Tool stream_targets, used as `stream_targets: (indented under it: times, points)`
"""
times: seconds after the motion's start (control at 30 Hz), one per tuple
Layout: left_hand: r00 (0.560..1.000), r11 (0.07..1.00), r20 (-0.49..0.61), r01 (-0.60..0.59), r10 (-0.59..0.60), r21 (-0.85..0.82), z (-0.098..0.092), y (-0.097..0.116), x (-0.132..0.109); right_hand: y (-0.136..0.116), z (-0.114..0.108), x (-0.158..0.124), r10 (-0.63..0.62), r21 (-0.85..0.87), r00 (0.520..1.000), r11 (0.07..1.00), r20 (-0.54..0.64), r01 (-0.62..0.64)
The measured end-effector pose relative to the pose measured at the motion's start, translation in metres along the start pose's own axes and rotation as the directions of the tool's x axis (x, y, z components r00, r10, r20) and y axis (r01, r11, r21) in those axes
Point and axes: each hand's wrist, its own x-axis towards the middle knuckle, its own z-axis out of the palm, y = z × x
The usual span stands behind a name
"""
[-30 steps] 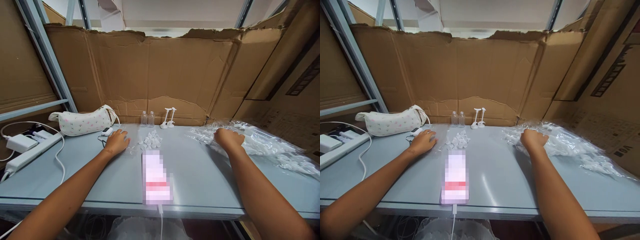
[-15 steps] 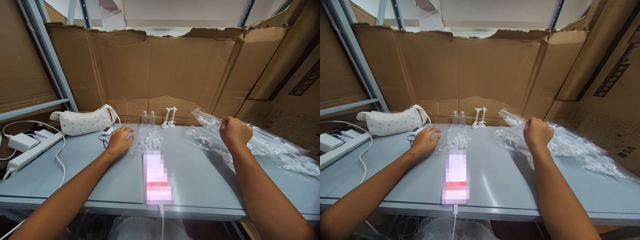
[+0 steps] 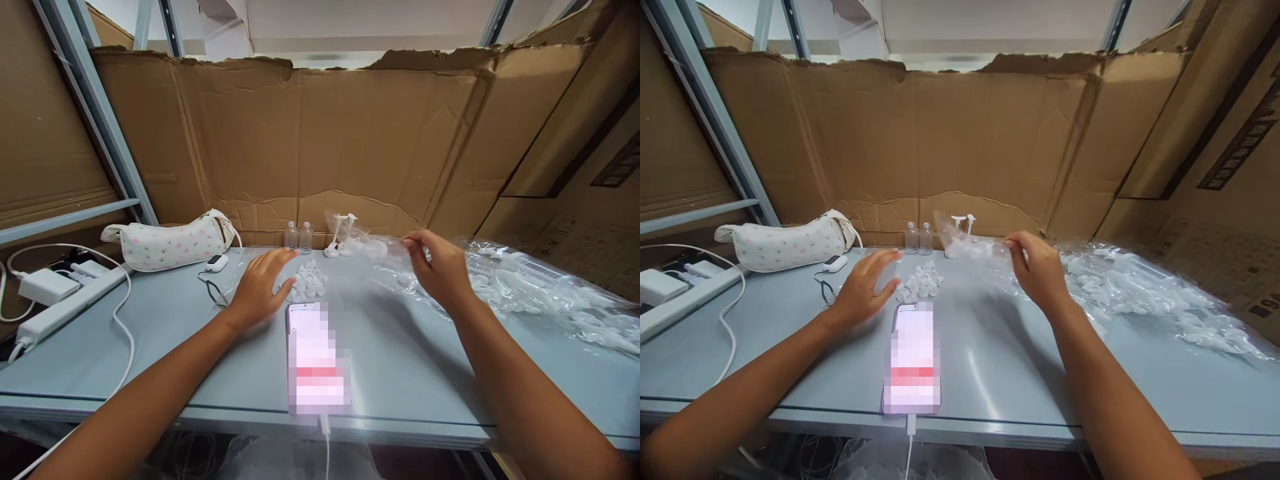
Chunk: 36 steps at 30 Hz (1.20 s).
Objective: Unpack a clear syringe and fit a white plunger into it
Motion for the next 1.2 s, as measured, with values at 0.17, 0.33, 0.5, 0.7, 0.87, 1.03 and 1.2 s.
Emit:
stream_targets:
  times: [0.17,0.33,0.5,0.7,0.87,1.03,1.2]
  points:
    - [0.979,0.983,-0.112,-0.178,0.171,-0.055,0.001,0.005,-0.002,-0.02,0.009,-0.005,-0.123,0.197,0.976,0.977,0.179,0.087]
    - [0.957,0.954,-0.105,-0.28,0.269,-0.108,-0.001,0.011,-0.002,-0.033,0.015,-0.012,-0.19,0.268,0.93,0.958,0.314,0.105]
    - [0.945,0.943,-0.133,-0.314,0.299,-0.113,-0.004,0.014,-0.003,-0.041,0.016,-0.013,-0.222,0.313,0.887,0.945,0.405,0.093]
    - [0.926,0.943,-0.261,-0.311,0.273,-0.117,-0.007,0.014,-0.005,-0.032,0.018,-0.011,-0.128,0.315,0.907,0.949,0.402,-0.006]
    - [0.967,0.935,-0.184,-0.224,0.177,-0.275,-0.009,0.016,-0.009,-0.023,0.017,-0.011,-0.066,0.251,0.943,0.968,0.325,-0.019]
    - [0.999,0.832,-0.045,-0.048,0.027,-0.553,-0.011,0.015,-0.009,-0.023,0.015,-0.012,-0.073,0.168,0.963,0.985,0.261,0.029]
    - [0.99,0.764,0.079,-0.041,0.119,-0.643,-0.01,0.015,-0.004,-0.022,0.014,-0.012,-0.094,0.087,0.972,0.993,0.214,0.077]
